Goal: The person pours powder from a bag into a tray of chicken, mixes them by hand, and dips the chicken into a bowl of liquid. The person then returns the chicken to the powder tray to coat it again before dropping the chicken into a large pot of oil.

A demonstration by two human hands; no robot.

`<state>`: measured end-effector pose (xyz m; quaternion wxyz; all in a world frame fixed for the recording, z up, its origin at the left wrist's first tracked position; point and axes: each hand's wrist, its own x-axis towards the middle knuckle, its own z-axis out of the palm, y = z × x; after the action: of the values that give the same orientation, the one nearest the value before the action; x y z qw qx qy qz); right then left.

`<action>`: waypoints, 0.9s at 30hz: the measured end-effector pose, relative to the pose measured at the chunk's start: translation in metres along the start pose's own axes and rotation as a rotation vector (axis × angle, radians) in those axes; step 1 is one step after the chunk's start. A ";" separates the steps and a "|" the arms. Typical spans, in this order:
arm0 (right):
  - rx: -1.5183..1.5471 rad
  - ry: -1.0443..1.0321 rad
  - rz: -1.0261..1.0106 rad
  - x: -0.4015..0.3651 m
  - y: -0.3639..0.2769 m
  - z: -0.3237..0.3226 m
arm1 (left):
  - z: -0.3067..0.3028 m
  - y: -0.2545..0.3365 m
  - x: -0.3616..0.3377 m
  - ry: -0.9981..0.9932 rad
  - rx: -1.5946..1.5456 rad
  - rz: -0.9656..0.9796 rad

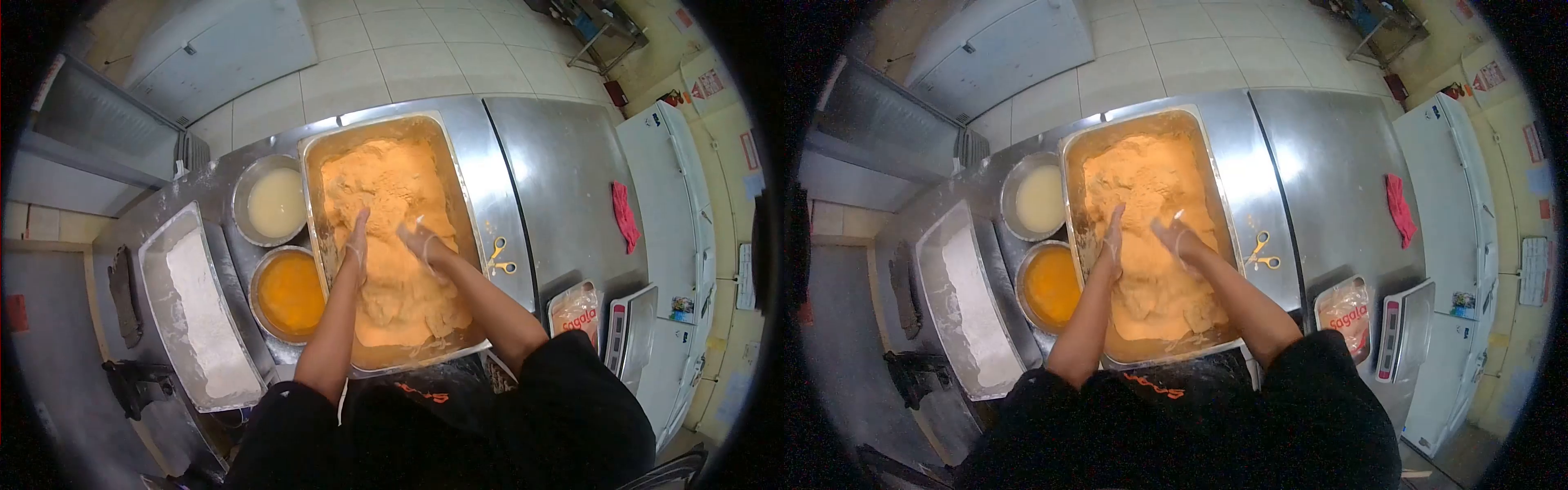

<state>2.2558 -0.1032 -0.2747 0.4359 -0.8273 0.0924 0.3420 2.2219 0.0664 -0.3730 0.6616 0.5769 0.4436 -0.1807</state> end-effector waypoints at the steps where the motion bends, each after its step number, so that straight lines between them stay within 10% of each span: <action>1: -0.130 -0.157 -0.019 -0.019 -0.027 -0.025 | -0.010 -0.009 0.001 -0.069 0.094 -0.026; 6: -0.652 -0.426 -0.067 0.039 -0.073 -0.087 | -0.038 0.026 0.008 -0.204 1.238 0.319; 8: -0.906 -0.009 -0.557 0.076 -0.056 -0.074 | -0.020 0.095 -0.030 0.062 1.326 0.496; 11: -0.871 0.148 -0.660 0.104 -0.054 -0.036 | 0.002 0.133 -0.021 0.408 1.326 0.787; 16: -1.279 -0.679 -0.187 0.219 -0.069 -0.023 | -0.005 0.144 0.055 -0.061 1.591 0.430; 22: -1.059 0.084 -0.480 0.186 0.000 -0.007 | 0.005 0.060 0.084 0.291 1.378 0.579; 25: -1.133 -0.131 -0.379 0.147 -0.025 -0.005 | 0.010 0.039 0.089 0.239 1.096 0.520; 27: -1.154 -0.155 -0.422 0.151 -0.031 -0.007 | -0.008 0.042 0.113 -0.173 1.551 0.574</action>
<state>2.3865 -0.0679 -0.3496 -0.0180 -0.9029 -0.3051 0.3022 2.3114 0.1160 -0.4376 0.1285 0.9439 -0.0233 -0.3031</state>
